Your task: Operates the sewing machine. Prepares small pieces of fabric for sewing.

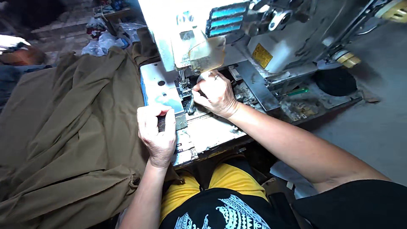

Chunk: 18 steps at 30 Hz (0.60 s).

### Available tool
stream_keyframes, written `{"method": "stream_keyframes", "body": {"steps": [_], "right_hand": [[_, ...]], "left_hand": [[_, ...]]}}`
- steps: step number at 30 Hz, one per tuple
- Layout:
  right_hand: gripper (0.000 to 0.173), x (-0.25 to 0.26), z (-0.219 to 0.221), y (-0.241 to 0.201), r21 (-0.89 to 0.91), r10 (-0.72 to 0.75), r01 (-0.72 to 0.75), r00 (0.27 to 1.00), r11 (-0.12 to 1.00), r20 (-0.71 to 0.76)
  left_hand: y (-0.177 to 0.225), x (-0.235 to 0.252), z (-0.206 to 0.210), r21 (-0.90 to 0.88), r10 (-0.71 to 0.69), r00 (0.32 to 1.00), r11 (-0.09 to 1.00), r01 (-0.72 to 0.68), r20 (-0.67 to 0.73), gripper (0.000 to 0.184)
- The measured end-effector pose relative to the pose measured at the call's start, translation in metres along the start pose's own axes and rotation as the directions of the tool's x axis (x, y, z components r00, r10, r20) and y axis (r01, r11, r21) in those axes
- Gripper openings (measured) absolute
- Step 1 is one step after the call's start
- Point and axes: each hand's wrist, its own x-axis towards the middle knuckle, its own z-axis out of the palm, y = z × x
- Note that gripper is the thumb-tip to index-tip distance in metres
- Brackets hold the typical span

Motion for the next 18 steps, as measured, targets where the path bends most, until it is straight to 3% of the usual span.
{"method": "stream_keyframes", "body": {"steps": [18], "right_hand": [[0.016, 0.0007, 0.0001, -0.0018, -0.014, 0.001, -0.001, 1.000, 1.000, 0.021]], "left_hand": [[0.0011, 0.0022, -0.0033, -0.016, 0.013, 0.999, 1.000, -0.013, 0.044, 0.005]]}}
